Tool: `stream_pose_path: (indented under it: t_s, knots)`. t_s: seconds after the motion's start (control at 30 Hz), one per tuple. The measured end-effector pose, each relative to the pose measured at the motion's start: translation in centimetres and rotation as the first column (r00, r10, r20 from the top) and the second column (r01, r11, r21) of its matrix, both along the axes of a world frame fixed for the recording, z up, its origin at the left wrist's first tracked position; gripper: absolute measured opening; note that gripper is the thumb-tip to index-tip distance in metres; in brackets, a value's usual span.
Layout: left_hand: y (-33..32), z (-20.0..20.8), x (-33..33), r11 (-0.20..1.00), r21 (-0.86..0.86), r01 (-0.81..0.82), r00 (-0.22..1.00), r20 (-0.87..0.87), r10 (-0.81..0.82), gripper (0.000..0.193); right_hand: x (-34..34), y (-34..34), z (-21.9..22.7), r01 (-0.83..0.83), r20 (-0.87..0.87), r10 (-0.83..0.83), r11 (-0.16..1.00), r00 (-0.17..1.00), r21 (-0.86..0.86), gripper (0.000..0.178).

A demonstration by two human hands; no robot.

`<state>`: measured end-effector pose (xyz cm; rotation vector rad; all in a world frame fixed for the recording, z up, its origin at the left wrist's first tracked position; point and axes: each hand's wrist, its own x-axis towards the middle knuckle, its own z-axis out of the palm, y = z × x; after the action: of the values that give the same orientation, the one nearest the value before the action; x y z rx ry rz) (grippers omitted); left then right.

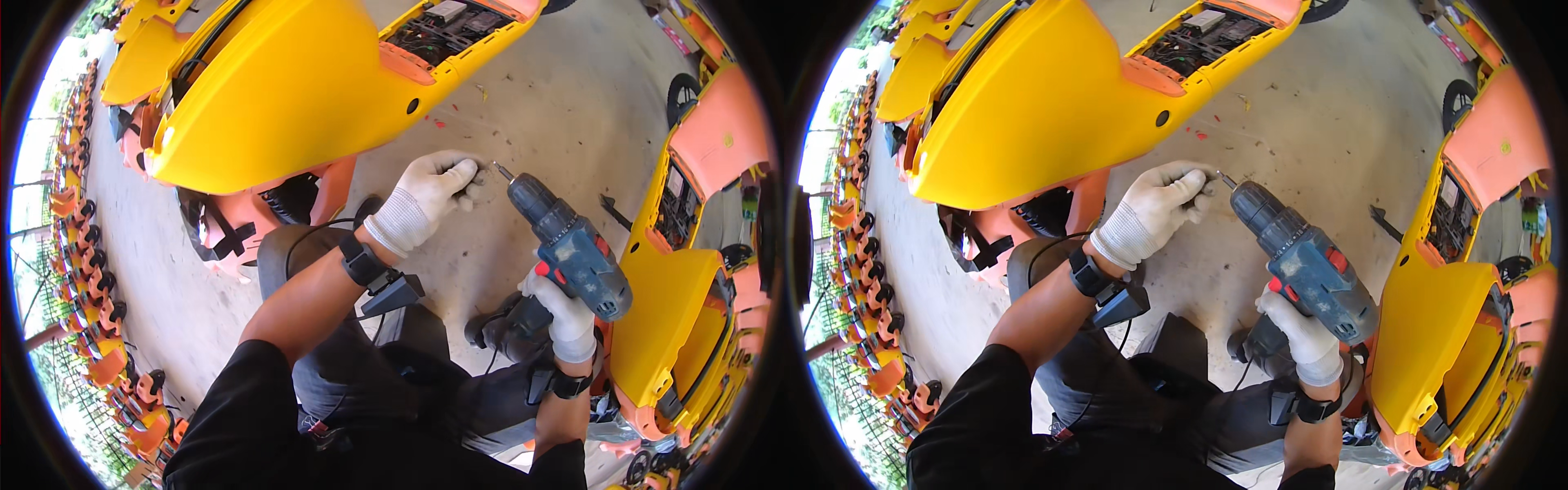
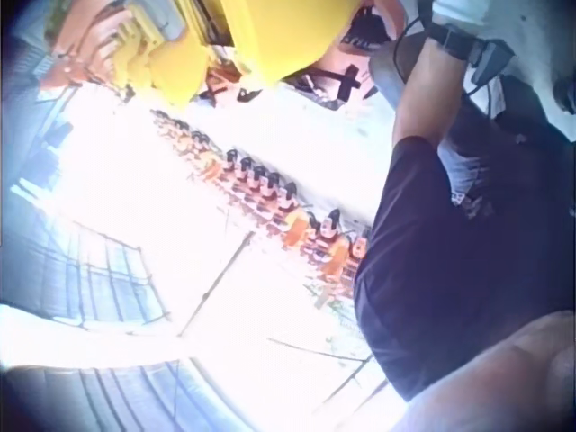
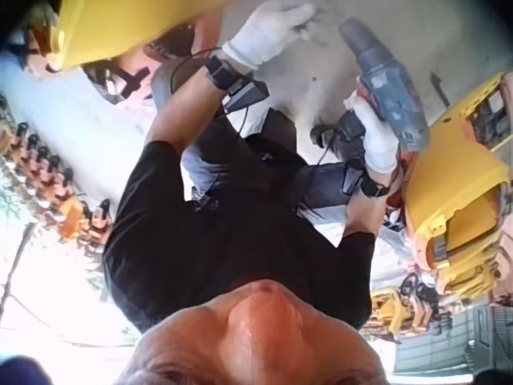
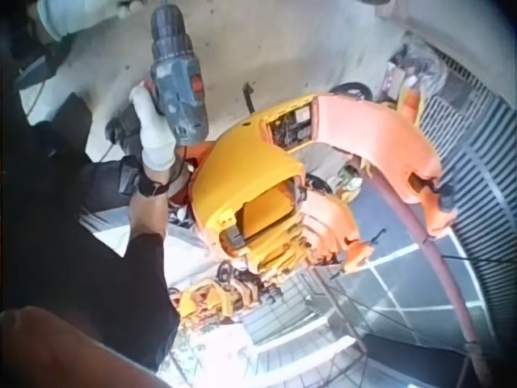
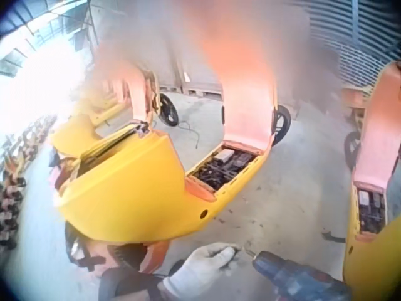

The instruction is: The person uses a cordless drill to fasten screws into the yellow and orange plastic body panels of a child's ride-on scooter. They work on securing the side panels and the seat area, moving between different sections of the vehicle to tighten various fasteners.

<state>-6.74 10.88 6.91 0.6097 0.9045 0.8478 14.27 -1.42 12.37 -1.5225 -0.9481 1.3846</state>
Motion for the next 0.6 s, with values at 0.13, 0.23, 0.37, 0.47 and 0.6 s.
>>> stream_pose_path:
  t_s: [0.13, 0.23, 0.37, 0.47, 0.6]
  knots:
    - [-0.7, 0.1, -2.6, 1.0, -0.008, 0.005, 0.999, -0.033, -0.006, 0.025, -0.7, -0.3, -0.5, -0.06, -0.018, 0.059, 0.998, 0.998, -0.036, 0.022]
    - [-1.3, 0.0, -4.2, 1.0, -0.002, -0.002, 1.0, -0.003, 0.001, 0.024, -1.7, -0.1, -0.5, -0.1, -0.035, 0.098, 0.994, 0.995, -0.042, 0.015]
    - [-1.9, 0.2, -5.1, 0.999, 0.035, 0.02, 1.0, -0.023, -0.019, 0.024, -2.3, -0.2, -0.8, -0.154, -0.032, 0.154, 0.988, 0.988, -0.021, 0.014]
    - [-2.1, 0.7, -5.3, 0.994, 0.066, 0.085, 0.991, -0.111, -0.078, 0.025, -2.7, -0.5, -0.6, -0.146, -0.008, 0.146, 0.988, 0.989, -0.05, 0.015]
    - [-2.9, 0.1, -6.2, 0.993, 0.074, 0.096, 0.993, -0.08, -0.091, 0.027, -3.3, -0.6, -1.0, -0.193, 0.048, 0.193, 0.981, 0.98, -0.009, 0.018]
